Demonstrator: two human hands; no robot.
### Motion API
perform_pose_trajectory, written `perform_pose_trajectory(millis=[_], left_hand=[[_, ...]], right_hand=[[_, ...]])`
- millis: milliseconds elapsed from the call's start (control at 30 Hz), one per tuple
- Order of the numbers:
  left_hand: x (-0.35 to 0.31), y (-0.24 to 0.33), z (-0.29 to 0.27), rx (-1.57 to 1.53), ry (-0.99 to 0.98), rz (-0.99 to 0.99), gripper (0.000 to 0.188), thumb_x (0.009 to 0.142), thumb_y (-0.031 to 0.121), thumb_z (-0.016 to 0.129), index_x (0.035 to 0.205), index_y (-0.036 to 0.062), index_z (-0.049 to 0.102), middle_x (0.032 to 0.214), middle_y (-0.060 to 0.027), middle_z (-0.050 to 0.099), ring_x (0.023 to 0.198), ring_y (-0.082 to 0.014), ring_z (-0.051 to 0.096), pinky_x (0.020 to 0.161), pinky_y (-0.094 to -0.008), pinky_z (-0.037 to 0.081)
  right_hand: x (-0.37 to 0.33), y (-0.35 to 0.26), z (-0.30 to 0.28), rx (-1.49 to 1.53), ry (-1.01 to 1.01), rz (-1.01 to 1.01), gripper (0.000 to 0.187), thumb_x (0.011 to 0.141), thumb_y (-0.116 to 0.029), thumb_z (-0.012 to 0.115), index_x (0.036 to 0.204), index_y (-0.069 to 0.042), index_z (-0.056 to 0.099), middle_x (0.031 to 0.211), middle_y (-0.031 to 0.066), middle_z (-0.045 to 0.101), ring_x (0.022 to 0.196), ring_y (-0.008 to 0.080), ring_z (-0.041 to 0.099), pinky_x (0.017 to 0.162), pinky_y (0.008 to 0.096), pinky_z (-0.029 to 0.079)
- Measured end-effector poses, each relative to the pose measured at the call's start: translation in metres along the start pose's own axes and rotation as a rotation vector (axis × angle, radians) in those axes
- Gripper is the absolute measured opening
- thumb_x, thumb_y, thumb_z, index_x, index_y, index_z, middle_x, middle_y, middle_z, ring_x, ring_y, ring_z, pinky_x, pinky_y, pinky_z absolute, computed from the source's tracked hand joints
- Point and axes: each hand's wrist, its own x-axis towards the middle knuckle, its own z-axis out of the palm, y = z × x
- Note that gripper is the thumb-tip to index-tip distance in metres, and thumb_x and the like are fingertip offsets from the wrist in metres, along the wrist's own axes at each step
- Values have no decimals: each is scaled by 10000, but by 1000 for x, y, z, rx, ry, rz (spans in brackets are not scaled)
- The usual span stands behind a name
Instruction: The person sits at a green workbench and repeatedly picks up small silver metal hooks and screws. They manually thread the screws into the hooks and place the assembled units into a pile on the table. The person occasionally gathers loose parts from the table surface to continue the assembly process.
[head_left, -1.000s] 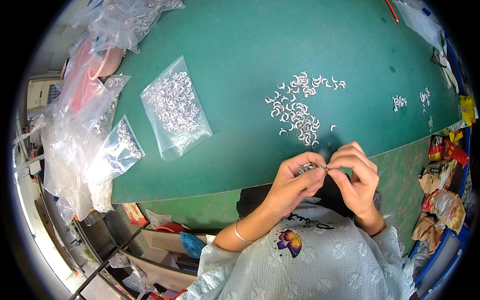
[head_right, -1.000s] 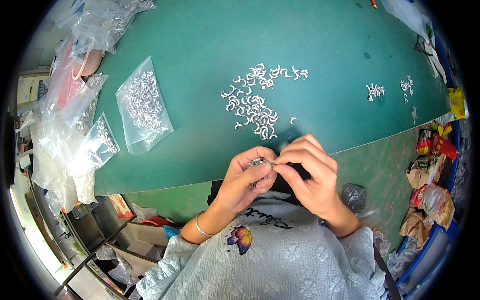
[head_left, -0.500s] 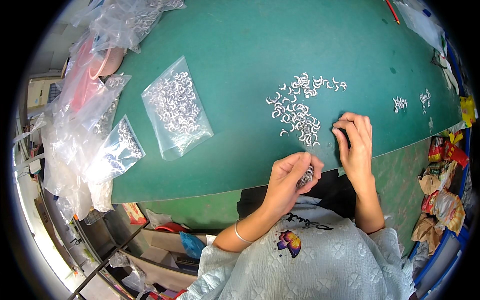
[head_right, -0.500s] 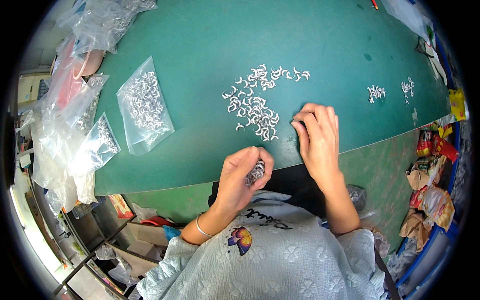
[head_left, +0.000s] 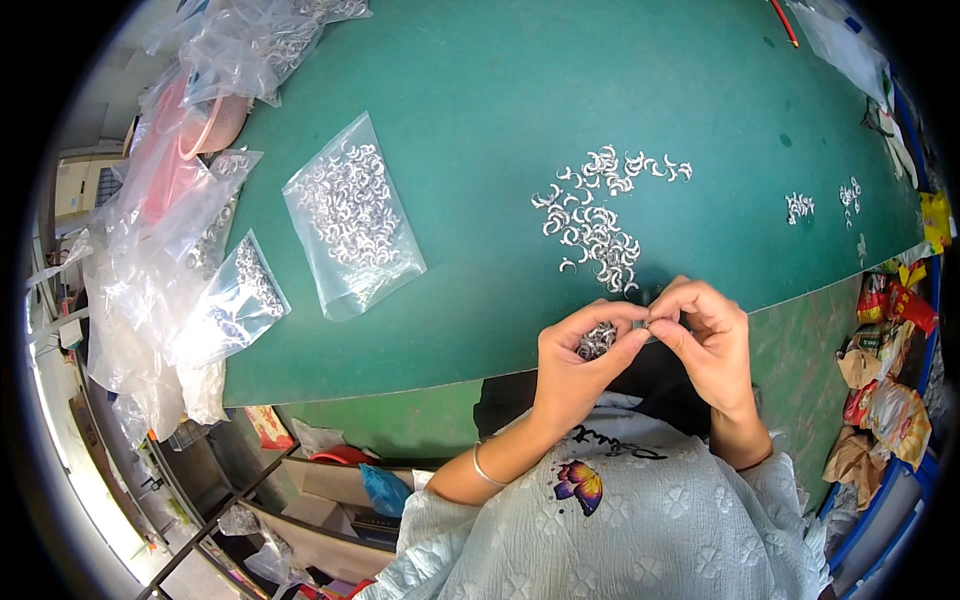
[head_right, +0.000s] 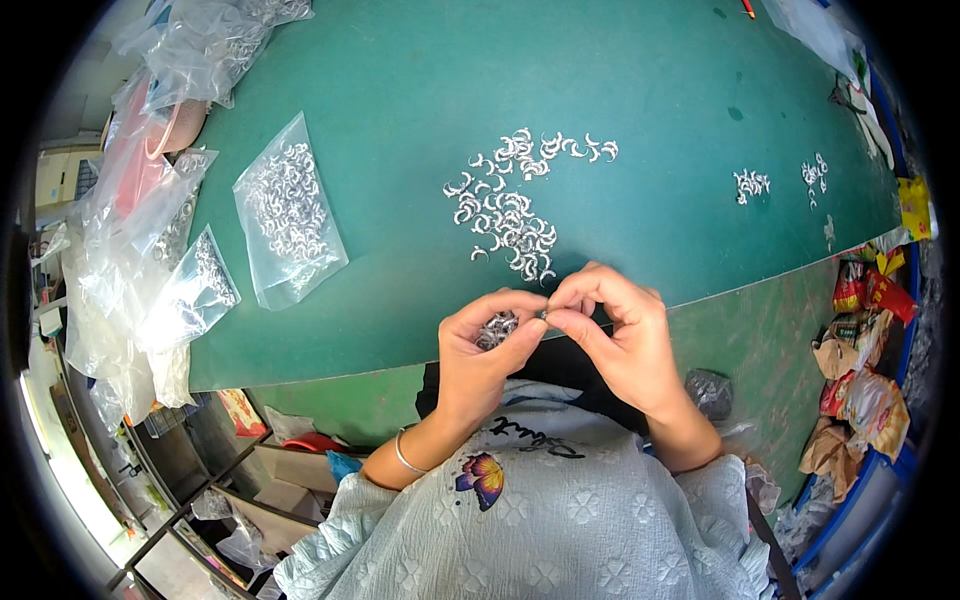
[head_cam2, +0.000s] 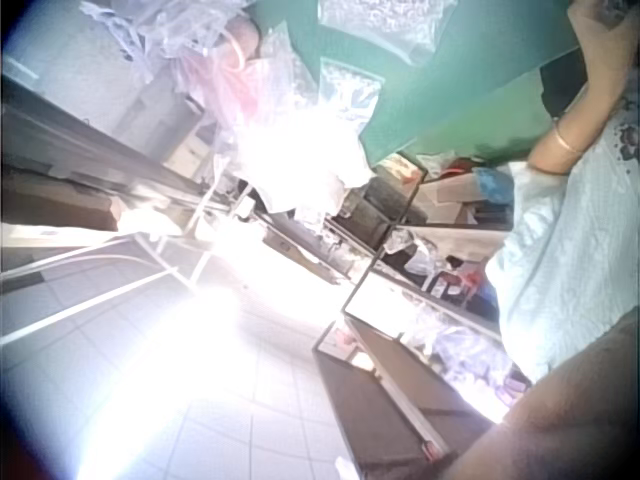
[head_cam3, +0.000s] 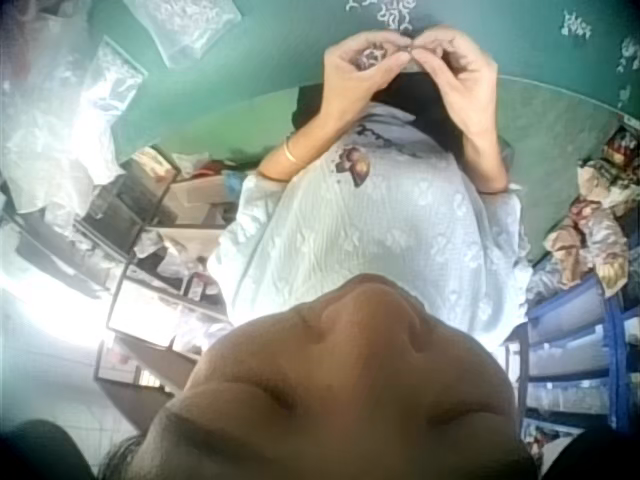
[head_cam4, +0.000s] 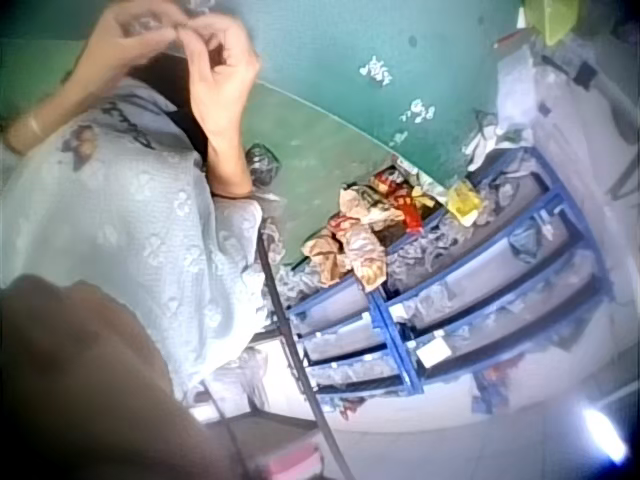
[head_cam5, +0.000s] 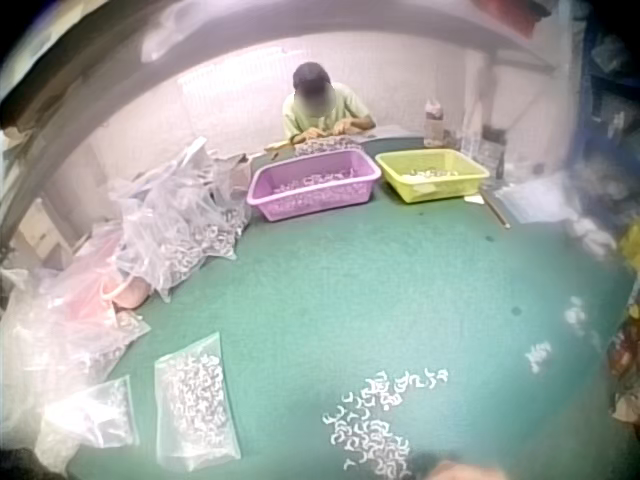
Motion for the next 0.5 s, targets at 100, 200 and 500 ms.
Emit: perform_pose_trajectory(millis=[100,200,500], left_hand=[[-1,1,0,8,-19,12,97,783,-13,621,880,-10,616,722,33,525,652,-28,444,576,-168,362],[-1,4,0,-75,-21,-72,67,812,13,599,878,1,608,688,32,517,588,-18,422,513,-159,328],[-1,-1,-3,-370,-123,-183,84,854,69,566,910,8,577,619,47,459,494,0,339,425,-159,229]], right_hand=[[-2,-1,2,56,36,9,185,721,27,667,888,1,592,769,22,606,664,81,510,628,211,402],[-2,-6,3,55,1,8,219,708,46,672,911,9,598,783,30,611,679,79,507,639,208,403],[-5,-8,5,140,8,24,206,683,87,671,875,32,621,808,54,600,724,99,479,660,219,394]])
